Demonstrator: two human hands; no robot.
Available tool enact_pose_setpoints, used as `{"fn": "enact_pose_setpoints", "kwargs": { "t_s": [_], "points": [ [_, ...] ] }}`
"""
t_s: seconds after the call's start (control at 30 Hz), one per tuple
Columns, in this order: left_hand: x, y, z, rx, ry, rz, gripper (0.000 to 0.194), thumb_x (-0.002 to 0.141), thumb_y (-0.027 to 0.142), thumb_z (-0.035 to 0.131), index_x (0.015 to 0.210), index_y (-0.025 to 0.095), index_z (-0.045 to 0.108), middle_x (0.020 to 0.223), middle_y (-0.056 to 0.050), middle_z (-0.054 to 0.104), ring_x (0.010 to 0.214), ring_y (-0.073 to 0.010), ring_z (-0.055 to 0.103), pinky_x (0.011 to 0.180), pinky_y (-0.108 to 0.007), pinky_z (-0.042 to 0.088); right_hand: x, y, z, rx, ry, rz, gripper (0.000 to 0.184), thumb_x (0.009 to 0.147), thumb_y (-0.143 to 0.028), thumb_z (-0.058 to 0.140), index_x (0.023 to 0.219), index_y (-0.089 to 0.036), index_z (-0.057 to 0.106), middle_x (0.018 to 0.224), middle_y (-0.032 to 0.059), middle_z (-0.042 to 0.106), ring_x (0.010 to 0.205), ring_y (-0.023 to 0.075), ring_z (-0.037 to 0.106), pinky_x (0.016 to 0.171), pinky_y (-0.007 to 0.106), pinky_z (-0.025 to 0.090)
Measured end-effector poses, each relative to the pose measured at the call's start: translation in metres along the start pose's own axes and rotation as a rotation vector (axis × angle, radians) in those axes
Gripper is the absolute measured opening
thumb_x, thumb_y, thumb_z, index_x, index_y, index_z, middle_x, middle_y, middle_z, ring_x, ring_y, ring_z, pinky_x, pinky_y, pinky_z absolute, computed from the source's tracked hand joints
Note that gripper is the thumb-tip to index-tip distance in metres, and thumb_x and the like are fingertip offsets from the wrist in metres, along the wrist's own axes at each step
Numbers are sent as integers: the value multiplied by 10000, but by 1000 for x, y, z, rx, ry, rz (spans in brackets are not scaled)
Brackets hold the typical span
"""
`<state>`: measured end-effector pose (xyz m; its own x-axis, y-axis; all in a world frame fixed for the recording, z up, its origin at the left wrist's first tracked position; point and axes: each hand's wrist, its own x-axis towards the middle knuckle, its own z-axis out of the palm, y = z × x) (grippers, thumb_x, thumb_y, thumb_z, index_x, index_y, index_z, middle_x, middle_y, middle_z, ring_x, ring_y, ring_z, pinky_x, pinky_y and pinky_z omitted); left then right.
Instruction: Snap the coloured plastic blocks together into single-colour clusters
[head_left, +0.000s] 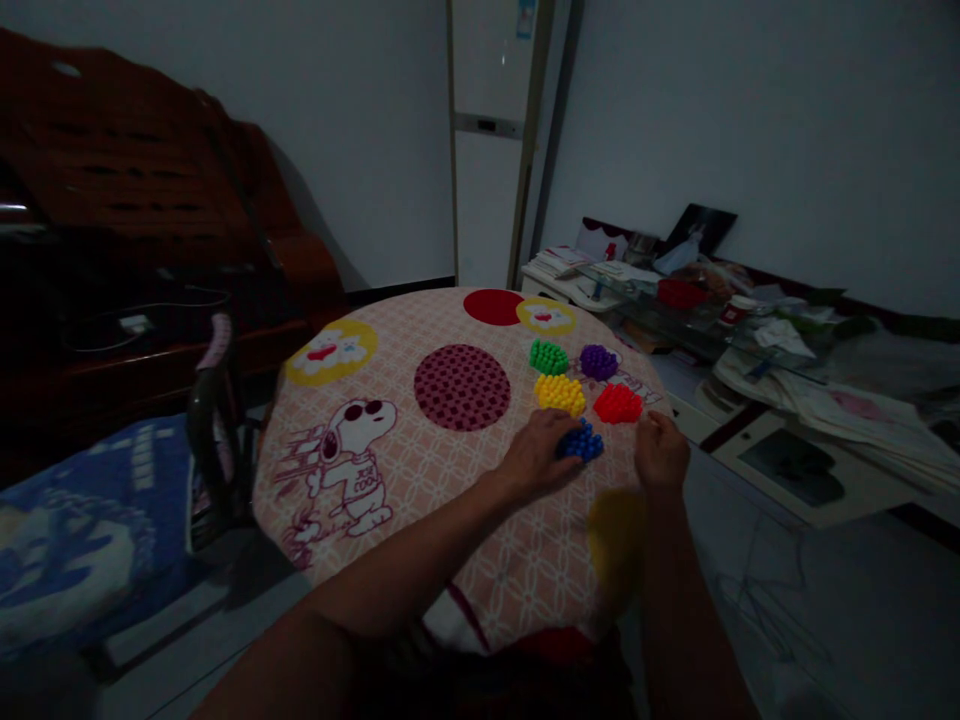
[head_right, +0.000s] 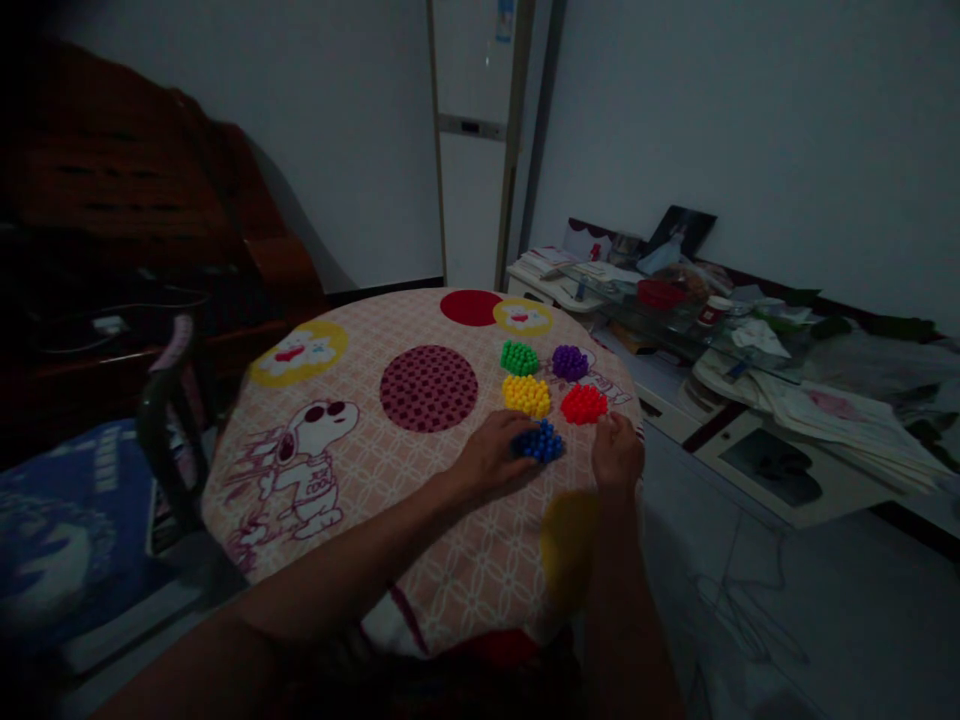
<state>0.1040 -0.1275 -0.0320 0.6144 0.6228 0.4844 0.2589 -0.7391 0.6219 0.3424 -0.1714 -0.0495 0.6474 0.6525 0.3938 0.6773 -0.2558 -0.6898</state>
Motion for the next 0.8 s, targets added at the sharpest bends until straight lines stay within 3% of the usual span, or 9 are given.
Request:
{"fn": "enact_pose_setpoints", "kwargs": {
  "t_s": [0.07, 0.13, 0.27, 0.43, 0.5, 0.6, 0.7, 0.73, 0.8],
  "points": [
    [11, 11, 18, 132, -128, 125, 623, 754, 392, 785, 1320, 196, 612, 1454, -190, 521, 1363, -357, 457, 1146, -526, 363, 26, 1, 2, -73, 4, 40, 547, 884, -491, 470, 1207, -108, 691, 1107, 202, 727, 1019, 302, 664, 928, 414, 476],
    [24, 17, 32, 268, -220, 148, 643, 737, 383, 801, 1326, 223, 599, 1523, -188, 450, 1435, -401, 357, 1170, -623, 281, 52, 0, 11, -57, -55, 86, 544, 872, -487, 490, 1200, -110, 704, 1152, 200, 722, 1063, 304, 659, 959, 415, 470],
    [40, 3, 31, 418, -208, -34, 522, 749, 329, 752, 1243, 208, 635, 1540, -200, 415, 1441, -440, 325, 1149, -701, 251, 83, -16, 47, 102, -282, 115, 419, 815, -453, 566, 1006, -135, 762, 989, 121, 763, 926, 259, 691, 872, 379, 517],
    [32, -59, -28, 354, 33, -251, 461, 736, 230, 686, 1195, 201, 655, 1446, -163, 501, 1338, -335, 483, 1138, -499, 407, 64, -72, 101, 454, -584, 50, 344, 744, -392, 685, 993, -166, 752, 866, 29, 766, 792, 190, 691, 791, 352, 559],
    [27, -85, -59, 330, 43, -328, 516, 706, 189, 668, 1221, 176, 645, 1378, -156, 563, 1284, -320, 537, 1130, -477, 429, 43, -100, 117, 566, -660, 36, 318, 732, -359, 711, 991, -180, 754, 886, 34, 769, 772, 189, 698, 768, 357, 574],
    [23, -117, -100, 318, 76, -417, 595, 654, 141, 646, 1247, 178, 641, 1334, -128, 618, 1268, -314, 565, 1132, -455, 443, 15, -136, 132, 691, -770, -111, 304, 739, -387, 741, 1001, -237, 768, 1048, 39, 770, 850, 198, 715, 780, 363, 589],
    [19, -138, -128, 342, 158, -509, 650, 637, 109, 616, 1279, 205, 639, 1325, -102, 643, 1273, -317, 573, 1132, -445, 454, 14, -152, 134, 663, -941, -270, 310, 718, -456, 758, 945, -247, 785, 971, 25, 779, 852, 206, 716, 794, 366, 591],
    [17, -142, -134, 355, 191, -541, 684, 637, 101, 605, 1314, 197, 623, 1348, -111, 631, 1279, -320, 571, 1132, -442, 456, 23, -150, 131, 642, -934, -280, 332, 724, -477, 744, 951, -238, 786, 930, 27, 779, 831, 210, 715, 781, 370, 592],
    [13, -148, -139, 373, 239, -568, 738, 654, 99, 586, 1388, 171, 575, 1409, -135, 587, 1306, -318, 555, 1142, -439, 448, 54, -133, 119, 586, -694, -218, 384, 766, -487, 678, 1010, -206, 776, 920, 52, 777, 825, 221, 712, 773, 383, 588]
  ]
}}
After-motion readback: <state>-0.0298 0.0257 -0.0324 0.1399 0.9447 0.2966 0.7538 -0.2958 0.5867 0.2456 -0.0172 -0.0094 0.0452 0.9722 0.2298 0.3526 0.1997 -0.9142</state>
